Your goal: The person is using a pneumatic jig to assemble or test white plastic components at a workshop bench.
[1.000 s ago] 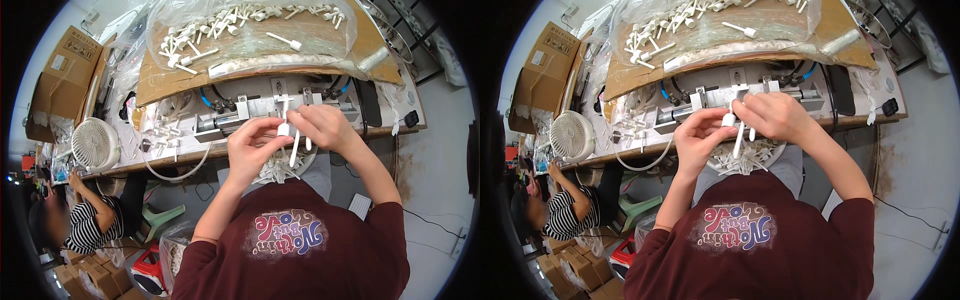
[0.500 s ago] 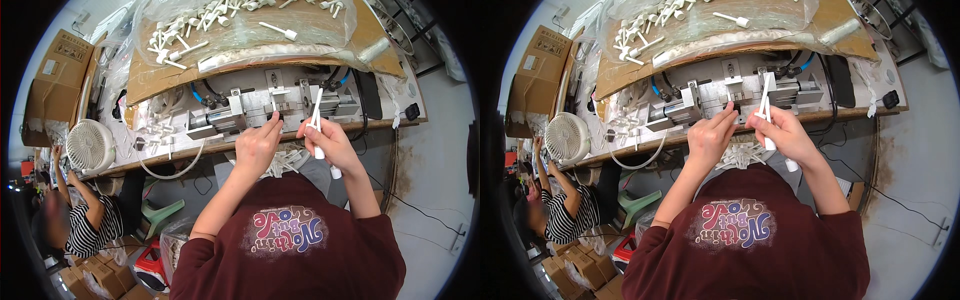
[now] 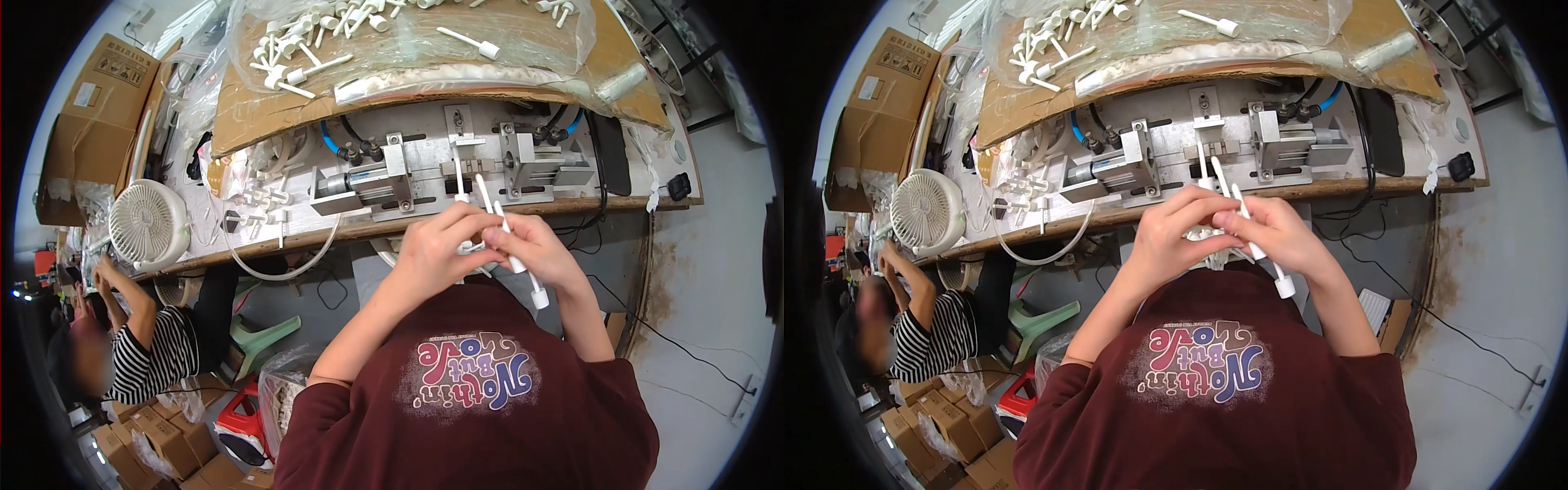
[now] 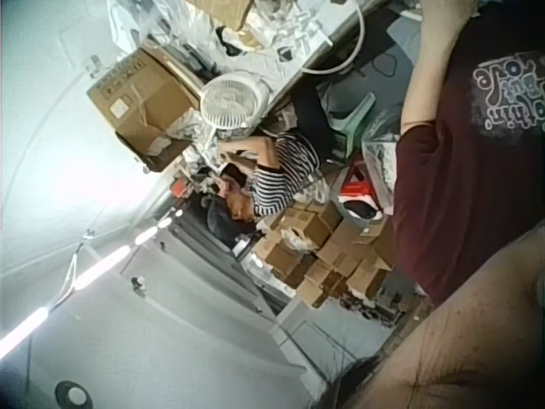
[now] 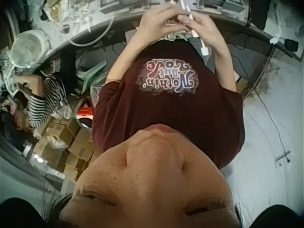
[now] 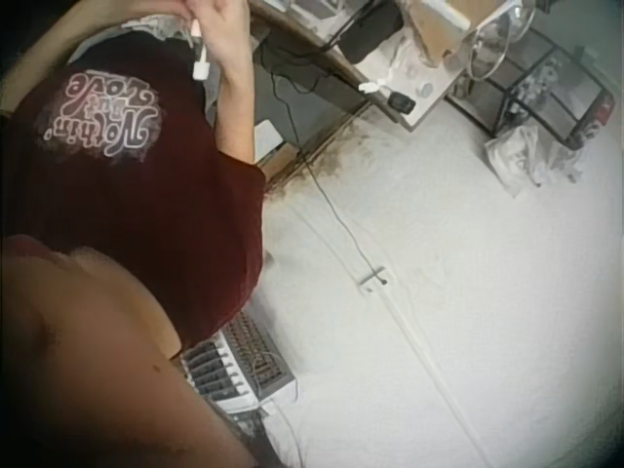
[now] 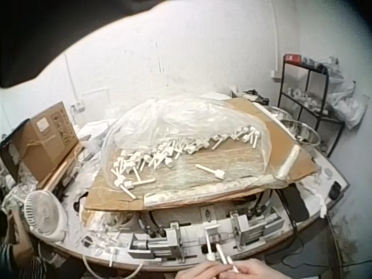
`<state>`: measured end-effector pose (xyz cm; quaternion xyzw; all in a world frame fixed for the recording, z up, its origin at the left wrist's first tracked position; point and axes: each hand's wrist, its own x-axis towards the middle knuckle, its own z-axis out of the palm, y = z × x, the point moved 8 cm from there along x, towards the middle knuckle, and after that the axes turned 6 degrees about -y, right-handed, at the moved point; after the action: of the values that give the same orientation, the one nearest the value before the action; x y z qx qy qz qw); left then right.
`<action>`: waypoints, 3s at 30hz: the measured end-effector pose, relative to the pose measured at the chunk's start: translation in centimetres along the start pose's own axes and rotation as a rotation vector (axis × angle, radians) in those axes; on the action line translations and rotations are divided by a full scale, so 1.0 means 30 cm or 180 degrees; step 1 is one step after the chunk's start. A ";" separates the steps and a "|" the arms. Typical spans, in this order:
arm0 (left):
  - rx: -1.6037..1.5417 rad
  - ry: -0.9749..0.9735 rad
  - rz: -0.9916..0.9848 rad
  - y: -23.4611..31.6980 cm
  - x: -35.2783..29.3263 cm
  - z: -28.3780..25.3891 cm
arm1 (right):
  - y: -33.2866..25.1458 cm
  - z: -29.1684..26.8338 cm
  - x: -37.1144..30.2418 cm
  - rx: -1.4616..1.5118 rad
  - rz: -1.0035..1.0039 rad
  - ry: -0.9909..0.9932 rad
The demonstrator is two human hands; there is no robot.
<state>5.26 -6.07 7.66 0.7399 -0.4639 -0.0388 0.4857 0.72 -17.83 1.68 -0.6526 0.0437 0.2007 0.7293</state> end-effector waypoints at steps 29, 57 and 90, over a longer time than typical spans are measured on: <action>0.1068 0.0111 -0.0199 -0.052 -0.006 -0.013 | -0.044 -0.129 0.010 0.0958 -0.1037 0.1429; 0.2040 0.0060 -0.0055 -0.069 0.002 0.015 | -0.080 -0.158 -0.073 0.0813 -0.1184 0.1525; 0.2085 0.0138 0.0006 -0.065 -0.004 0.017 | -0.559 -0.225 0.299 -0.4010 -0.2100 0.1304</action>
<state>6.21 -6.13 5.88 0.8570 -0.4419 0.1288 0.2317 16.12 -23.39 13.45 -0.9511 -0.1430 -0.1677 0.2163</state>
